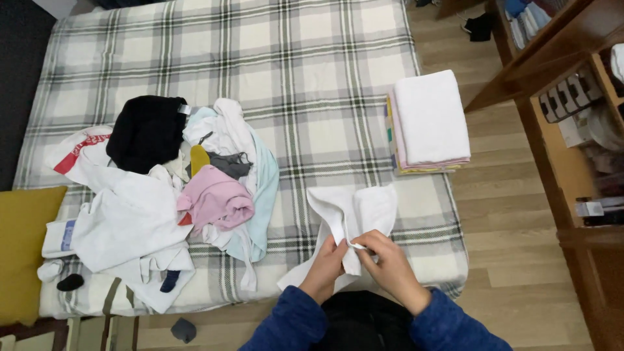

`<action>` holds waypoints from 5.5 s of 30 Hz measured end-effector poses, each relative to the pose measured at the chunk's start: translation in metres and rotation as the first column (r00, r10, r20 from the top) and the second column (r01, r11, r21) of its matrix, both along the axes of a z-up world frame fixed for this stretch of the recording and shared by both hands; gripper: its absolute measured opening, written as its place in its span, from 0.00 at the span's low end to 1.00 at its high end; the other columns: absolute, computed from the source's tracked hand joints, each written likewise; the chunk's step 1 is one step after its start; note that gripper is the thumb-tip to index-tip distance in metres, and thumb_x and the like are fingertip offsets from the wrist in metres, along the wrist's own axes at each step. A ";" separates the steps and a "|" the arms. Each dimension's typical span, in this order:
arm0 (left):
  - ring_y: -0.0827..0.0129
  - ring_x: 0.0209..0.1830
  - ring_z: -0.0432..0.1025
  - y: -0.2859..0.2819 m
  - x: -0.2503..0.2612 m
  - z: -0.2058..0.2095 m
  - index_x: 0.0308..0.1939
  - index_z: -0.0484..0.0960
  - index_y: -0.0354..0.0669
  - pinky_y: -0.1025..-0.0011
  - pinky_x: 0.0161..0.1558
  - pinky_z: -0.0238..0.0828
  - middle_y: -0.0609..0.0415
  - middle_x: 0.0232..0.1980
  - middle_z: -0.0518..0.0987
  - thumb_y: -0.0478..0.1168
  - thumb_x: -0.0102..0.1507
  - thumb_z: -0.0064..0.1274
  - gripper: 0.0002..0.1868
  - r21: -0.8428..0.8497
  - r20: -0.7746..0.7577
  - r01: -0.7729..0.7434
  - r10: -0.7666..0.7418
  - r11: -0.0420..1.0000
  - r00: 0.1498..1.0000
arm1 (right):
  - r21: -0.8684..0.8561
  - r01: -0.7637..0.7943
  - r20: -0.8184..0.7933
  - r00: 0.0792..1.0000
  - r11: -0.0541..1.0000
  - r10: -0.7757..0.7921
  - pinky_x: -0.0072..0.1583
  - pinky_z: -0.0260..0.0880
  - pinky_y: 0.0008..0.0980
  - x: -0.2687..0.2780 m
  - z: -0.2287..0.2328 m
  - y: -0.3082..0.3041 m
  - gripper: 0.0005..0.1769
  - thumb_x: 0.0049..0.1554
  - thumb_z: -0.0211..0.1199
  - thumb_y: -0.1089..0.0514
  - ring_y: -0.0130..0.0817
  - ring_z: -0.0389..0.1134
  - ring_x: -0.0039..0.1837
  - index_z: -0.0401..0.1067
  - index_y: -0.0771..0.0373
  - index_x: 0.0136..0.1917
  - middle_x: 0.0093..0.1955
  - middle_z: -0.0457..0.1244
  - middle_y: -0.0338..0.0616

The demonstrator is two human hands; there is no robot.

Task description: The person folds several towels one by one on a bed. They pick up each towel, unfold it, fold it into a neat rectangle, and place it on a growing stack. Towels include pink-striped, white, light blue, and gray varieties.

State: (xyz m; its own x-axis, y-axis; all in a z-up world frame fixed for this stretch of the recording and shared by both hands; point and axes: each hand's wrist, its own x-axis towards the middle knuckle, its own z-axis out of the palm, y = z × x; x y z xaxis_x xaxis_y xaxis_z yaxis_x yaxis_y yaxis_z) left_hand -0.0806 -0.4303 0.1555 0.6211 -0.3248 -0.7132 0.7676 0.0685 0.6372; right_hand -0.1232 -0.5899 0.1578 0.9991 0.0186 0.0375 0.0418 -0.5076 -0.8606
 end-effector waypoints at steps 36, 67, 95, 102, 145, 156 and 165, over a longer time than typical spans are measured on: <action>0.67 0.48 0.77 0.011 0.020 -0.077 0.58 0.78 0.46 0.69 0.53 0.78 0.53 0.50 0.84 0.45 0.68 0.51 0.16 -0.034 -0.330 -0.276 0.250 0.961 0.910 | -0.079 -0.139 0.062 0.988 0.987 0.144 0.50 0.69 0.30 -0.001 0.009 -0.005 0.09 0.60 0.60 0.63 0.35 0.72 0.51 0.72 0.57 0.55 0.51 0.67 0.39; 0.61 0.67 0.68 0.194 0.099 0.055 0.65 0.70 0.49 0.68 0.68 0.64 0.51 0.66 0.71 0.27 0.60 0.47 0.28 0.442 0.704 -0.114 -0.265 0.890 0.658 | -0.123 0.669 0.065 0.743 0.733 -0.666 0.52 0.63 0.29 0.007 0.013 -0.124 0.05 0.69 0.62 0.62 0.28 0.64 0.54 0.71 0.56 0.58 0.54 0.66 0.36; 0.57 0.60 0.75 0.171 0.141 0.046 0.54 0.83 0.42 0.59 0.62 0.69 0.43 0.54 0.84 0.36 0.73 0.47 0.09 0.298 0.883 -0.502 -0.035 0.812 0.468 | 0.307 0.399 0.107 0.888 0.864 -0.447 0.66 0.67 0.49 0.084 0.011 -0.112 0.06 0.71 0.42 0.72 0.49 0.64 0.67 0.57 0.72 0.61 0.66 0.61 0.70; 0.62 0.61 0.73 0.198 0.095 0.005 0.57 0.82 0.46 0.68 0.62 0.68 0.51 0.60 0.80 0.34 0.72 0.44 0.14 0.351 0.857 -0.382 -0.128 0.855 0.499 | 0.210 0.380 0.080 0.912 0.901 -0.403 0.71 0.63 0.38 0.052 -0.014 -0.118 0.05 0.70 0.46 0.65 0.42 0.64 0.73 0.60 0.61 0.59 0.68 0.64 0.55; 0.77 0.39 0.72 0.205 0.180 -0.556 0.51 0.82 0.44 0.74 0.45 0.73 0.59 0.39 0.82 0.45 0.74 0.51 0.10 0.596 0.383 -0.361 0.142 0.717 0.913 | -0.066 0.566 -0.359 0.755 0.822 -0.549 0.47 0.79 0.39 0.148 -0.444 -0.139 0.09 0.70 0.57 0.64 0.47 0.74 0.47 0.67 0.72 0.61 0.50 0.65 0.57; 0.77 0.43 0.72 0.201 0.169 -0.553 0.53 0.78 0.47 0.75 0.49 0.74 0.61 0.43 0.80 0.48 0.74 0.51 0.10 0.496 0.336 -0.380 0.231 0.781 0.913 | -0.060 0.517 -0.333 0.796 0.854 -0.505 0.55 0.75 0.47 0.146 -0.469 -0.139 0.15 0.70 0.55 0.66 0.57 0.71 0.58 0.61 0.72 0.68 0.59 0.63 0.63; 0.65 0.51 0.78 0.208 0.057 -0.502 0.56 0.80 0.39 0.61 0.52 0.77 0.46 0.49 0.85 0.46 0.72 0.52 0.16 0.598 0.119 0.085 -0.193 0.797 0.974 | -0.607 0.165 -0.481 0.702 0.778 -0.525 0.58 0.71 0.51 0.025 -0.522 -0.174 0.32 0.65 0.61 0.28 0.57 0.70 0.57 0.76 0.58 0.60 0.47 0.68 0.56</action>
State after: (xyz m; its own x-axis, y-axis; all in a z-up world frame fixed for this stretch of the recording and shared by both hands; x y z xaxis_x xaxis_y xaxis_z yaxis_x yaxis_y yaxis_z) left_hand -0.0231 -0.2228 -0.3463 0.7275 0.0293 -0.6854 0.6193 -0.4580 0.6377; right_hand -0.0979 -0.7636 -0.3645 0.7308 -0.4966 -0.4683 -0.6504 -0.7149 -0.2569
